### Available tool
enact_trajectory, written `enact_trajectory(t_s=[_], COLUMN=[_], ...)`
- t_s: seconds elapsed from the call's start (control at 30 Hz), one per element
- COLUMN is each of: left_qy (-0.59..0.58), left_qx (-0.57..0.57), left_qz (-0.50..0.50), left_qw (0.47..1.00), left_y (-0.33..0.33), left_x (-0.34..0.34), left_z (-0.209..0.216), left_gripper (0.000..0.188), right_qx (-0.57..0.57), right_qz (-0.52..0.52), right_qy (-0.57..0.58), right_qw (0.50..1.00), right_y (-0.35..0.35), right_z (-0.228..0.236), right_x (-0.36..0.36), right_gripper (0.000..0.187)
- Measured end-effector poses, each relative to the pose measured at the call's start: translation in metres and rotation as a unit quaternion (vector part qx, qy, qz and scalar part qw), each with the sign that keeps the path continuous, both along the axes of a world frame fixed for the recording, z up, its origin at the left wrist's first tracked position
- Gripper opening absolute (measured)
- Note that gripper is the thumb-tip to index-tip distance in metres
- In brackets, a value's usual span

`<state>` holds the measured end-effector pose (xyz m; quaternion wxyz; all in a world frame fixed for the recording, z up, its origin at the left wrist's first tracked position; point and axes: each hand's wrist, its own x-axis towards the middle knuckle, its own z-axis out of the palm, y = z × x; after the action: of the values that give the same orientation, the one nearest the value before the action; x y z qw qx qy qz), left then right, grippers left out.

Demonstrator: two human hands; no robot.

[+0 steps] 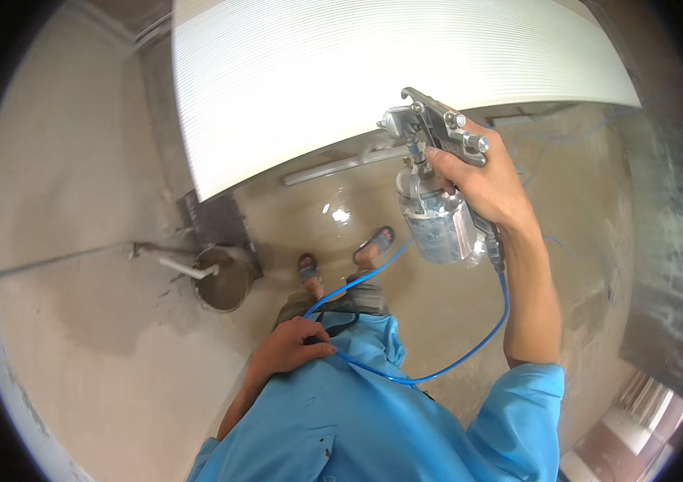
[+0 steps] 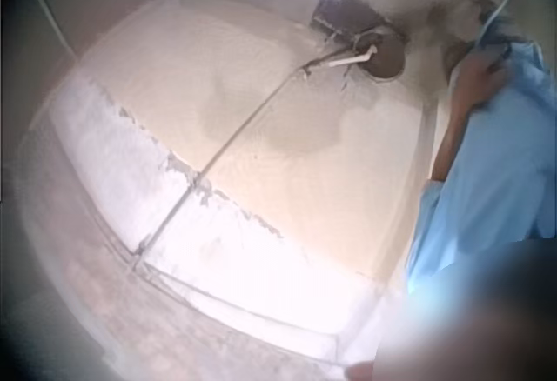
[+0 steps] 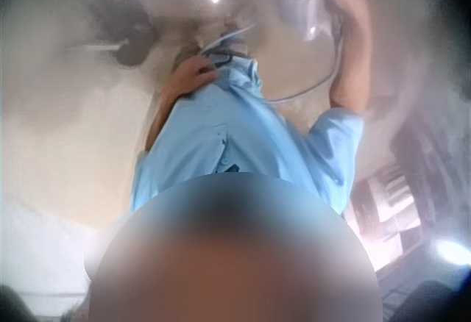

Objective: The person uses a spray gun to apply a white coating to a large ribbed panel. They move the spray gun in steady horizontal passes across the surface, occasionally stepping back and repositioning to cover different areas.

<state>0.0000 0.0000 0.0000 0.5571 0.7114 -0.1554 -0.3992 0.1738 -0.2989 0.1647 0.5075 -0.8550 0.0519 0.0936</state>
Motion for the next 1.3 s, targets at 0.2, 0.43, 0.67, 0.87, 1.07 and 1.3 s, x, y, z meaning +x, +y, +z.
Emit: enact_trajectory(t_s=[0.2, 0.43, 0.67, 0.87, 1.07, 1.3], left_qy=[0.025, 0.050, 0.007, 0.034, 0.018, -0.002], left_qx=[-0.035, -0.061, -0.044, -0.032, 0.026, 0.052], left_qz=[0.059, 0.109, 0.095, 0.054, -0.023, -0.062], left_qw=[0.997, 0.991, 0.994, 0.997, 0.999, 0.997], left_y=[-0.044, -0.107, -0.077, -0.067, -0.086, -0.218], left_x=[-0.016, -0.014, -0.012, 0.002, 0.038, 0.102], left_z=[0.021, 0.042, 0.023, 0.016, 0.003, 0.025], left_gripper=[0.025, 0.023, 0.026, 0.026, 0.026, 0.026], right_qx=[-0.017, 0.144, 0.024, -0.103, -0.170, -0.193], right_qz=[0.103, 0.186, 0.180, 0.060, -0.081, -0.181], right_qy=[0.033, 0.053, 0.056, 0.014, -0.026, -0.109], right_qw=[0.994, 0.970, 0.982, 0.993, 0.982, 0.958], right_y=[0.009, 0.004, 0.023, -0.030, -0.131, -0.333], right_z=[0.010, 0.013, 0.012, 0.008, -0.009, -0.010], right_x=[0.024, 0.044, 0.032, 0.018, 0.014, 0.063], right_gripper=[0.057, 0.056, 0.051, 0.059, 0.057, 0.055])
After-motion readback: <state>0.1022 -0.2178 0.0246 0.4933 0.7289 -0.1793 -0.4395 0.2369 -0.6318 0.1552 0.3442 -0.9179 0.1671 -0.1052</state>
